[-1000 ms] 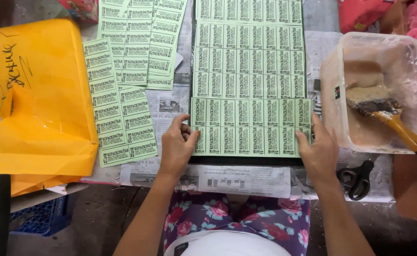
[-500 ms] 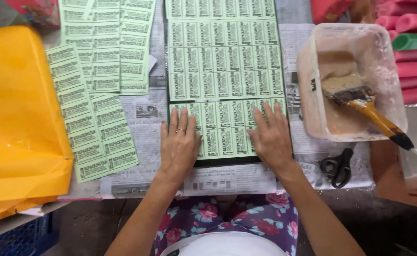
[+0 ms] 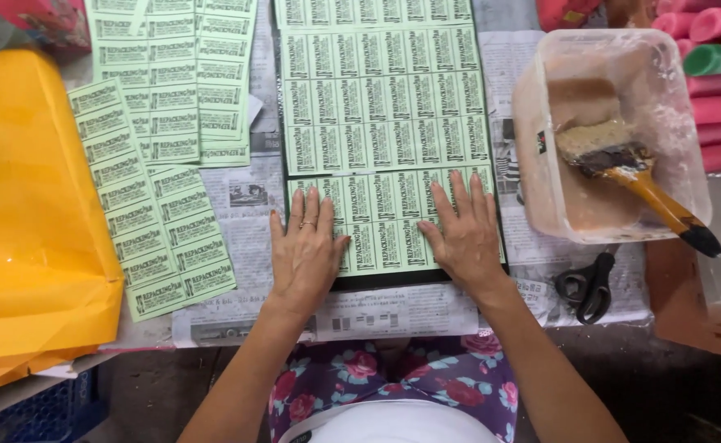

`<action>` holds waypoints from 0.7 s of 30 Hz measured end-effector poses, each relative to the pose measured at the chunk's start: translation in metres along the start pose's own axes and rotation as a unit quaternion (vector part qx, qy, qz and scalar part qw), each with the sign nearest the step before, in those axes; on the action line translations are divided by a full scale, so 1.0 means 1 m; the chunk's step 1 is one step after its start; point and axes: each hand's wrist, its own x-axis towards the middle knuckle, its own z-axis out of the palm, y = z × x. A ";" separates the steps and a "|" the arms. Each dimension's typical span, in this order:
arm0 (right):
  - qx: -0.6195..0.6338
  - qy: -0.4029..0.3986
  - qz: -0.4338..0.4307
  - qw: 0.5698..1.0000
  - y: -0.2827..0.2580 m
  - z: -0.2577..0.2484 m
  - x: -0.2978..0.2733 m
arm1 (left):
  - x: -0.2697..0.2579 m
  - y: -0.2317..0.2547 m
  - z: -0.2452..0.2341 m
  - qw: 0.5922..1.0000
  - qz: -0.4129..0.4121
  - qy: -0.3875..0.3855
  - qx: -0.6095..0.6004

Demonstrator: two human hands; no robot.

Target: Applying glue to a poster board with a brush and then sticking sheets of labels onto it.

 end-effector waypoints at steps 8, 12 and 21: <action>-0.001 -0.016 0.003 1.000 0.001 0.004 0.000 | 0.006 0.002 -0.015 0.998 -0.018 -0.063 -0.001; 0.002 -0.017 0.008 1.000 -0.002 0.000 0.001 | 0.010 0.002 -0.025 0.995 -0.026 -0.092 0.002; -0.005 -0.017 0.012 1.000 -0.003 -0.003 0.002 | 0.032 -0.013 -0.031 0.996 0.006 -0.086 0.018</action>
